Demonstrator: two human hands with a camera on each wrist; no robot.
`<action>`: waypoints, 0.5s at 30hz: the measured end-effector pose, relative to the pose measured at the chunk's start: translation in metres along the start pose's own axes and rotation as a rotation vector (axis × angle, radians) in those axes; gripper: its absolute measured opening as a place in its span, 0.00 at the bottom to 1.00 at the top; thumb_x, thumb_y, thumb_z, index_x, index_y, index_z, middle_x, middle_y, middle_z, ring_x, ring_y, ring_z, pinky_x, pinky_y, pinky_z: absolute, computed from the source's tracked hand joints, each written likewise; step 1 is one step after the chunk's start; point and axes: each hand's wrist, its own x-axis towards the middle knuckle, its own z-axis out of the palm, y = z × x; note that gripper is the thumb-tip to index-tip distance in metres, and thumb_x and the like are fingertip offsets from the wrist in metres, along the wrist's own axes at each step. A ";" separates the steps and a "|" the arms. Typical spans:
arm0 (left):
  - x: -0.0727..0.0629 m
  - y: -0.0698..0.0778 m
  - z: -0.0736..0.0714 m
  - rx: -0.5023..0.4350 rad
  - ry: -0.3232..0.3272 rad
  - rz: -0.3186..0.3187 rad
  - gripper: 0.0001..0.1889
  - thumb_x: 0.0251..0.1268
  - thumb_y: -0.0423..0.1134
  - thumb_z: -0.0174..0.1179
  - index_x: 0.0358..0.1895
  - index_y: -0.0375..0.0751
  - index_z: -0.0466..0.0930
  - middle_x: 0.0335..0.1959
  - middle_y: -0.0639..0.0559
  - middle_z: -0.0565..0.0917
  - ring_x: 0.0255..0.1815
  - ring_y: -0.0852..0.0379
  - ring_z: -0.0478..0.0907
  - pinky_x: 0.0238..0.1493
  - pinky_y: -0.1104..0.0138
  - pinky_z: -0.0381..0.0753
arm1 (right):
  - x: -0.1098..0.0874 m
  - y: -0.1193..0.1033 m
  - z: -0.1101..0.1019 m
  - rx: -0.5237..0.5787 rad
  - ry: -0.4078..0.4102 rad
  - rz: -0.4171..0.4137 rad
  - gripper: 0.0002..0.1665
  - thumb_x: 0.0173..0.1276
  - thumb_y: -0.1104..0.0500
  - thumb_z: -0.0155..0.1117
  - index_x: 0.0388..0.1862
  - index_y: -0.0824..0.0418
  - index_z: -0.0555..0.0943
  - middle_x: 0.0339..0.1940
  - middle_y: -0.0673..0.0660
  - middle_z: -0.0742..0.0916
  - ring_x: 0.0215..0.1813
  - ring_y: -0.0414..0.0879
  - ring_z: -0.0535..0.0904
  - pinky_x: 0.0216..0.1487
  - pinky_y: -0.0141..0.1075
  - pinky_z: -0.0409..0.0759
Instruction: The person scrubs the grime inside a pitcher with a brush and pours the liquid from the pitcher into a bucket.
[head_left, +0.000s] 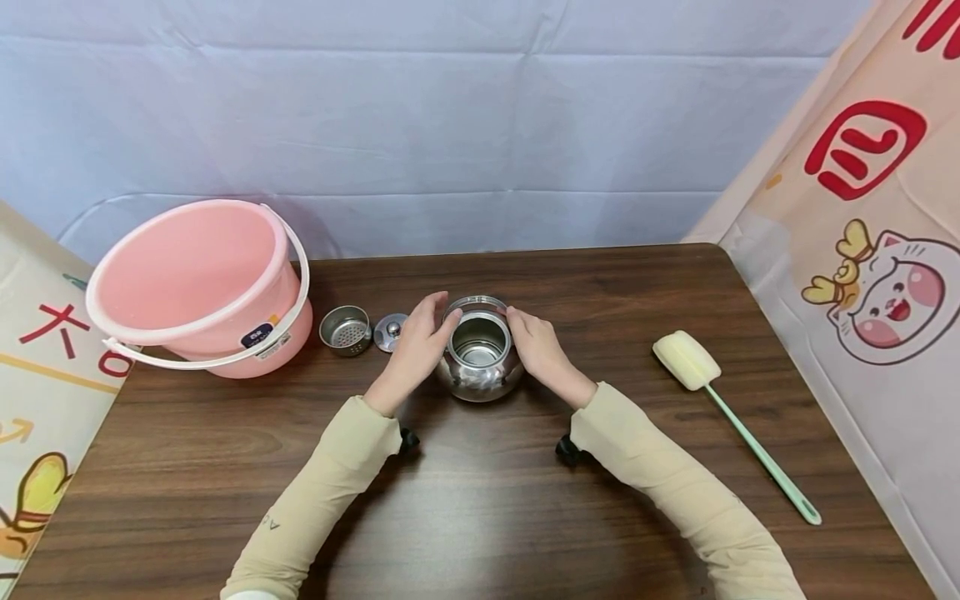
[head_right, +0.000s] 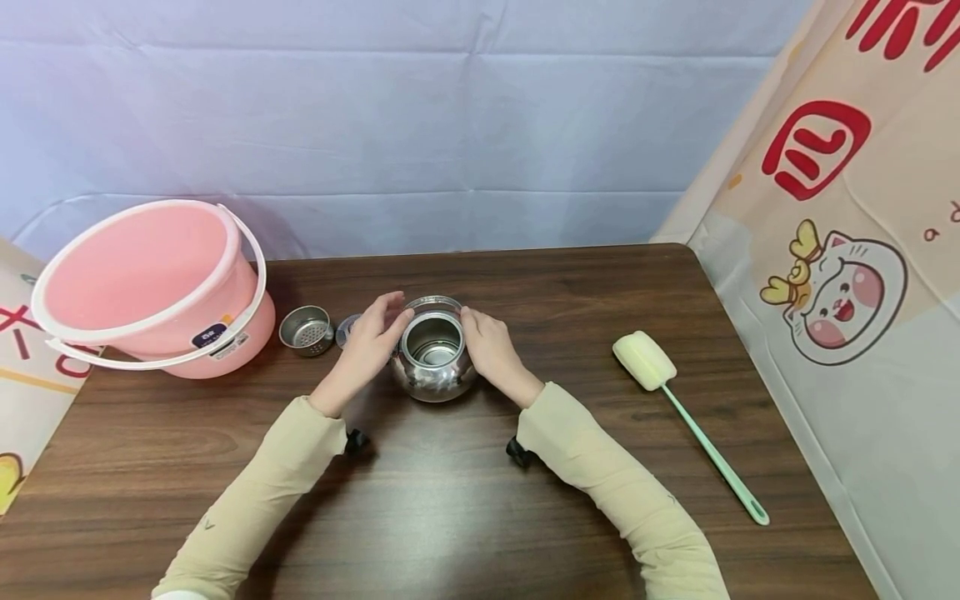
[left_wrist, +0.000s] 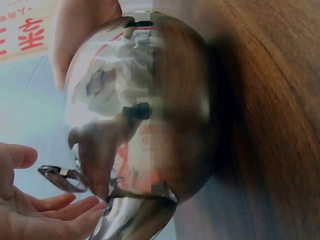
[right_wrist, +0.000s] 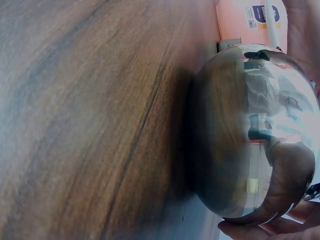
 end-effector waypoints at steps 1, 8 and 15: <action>0.001 -0.001 0.002 0.003 -0.006 0.002 0.27 0.70 0.47 0.45 0.63 0.31 0.61 0.61 0.39 0.68 0.62 0.48 0.65 0.60 0.59 0.65 | 0.000 0.000 0.000 0.001 0.000 -0.003 0.31 0.75 0.47 0.28 0.60 0.61 0.73 0.59 0.60 0.76 0.63 0.52 0.67 0.62 0.44 0.64; 0.001 -0.003 0.014 0.046 -0.032 -0.016 0.29 0.70 0.48 0.43 0.66 0.30 0.56 0.64 0.37 0.64 0.65 0.48 0.60 0.64 0.58 0.60 | 0.000 -0.001 0.000 0.009 -0.002 -0.010 0.29 0.75 0.49 0.30 0.60 0.61 0.73 0.58 0.60 0.77 0.63 0.52 0.68 0.61 0.44 0.65; -0.002 -0.001 0.024 -0.019 0.037 -0.052 0.27 0.72 0.48 0.40 0.67 0.34 0.56 0.64 0.38 0.65 0.65 0.47 0.61 0.63 0.57 0.60 | 0.001 0.001 0.000 0.006 0.006 0.009 0.32 0.75 0.46 0.29 0.57 0.63 0.75 0.55 0.61 0.79 0.61 0.53 0.69 0.60 0.46 0.67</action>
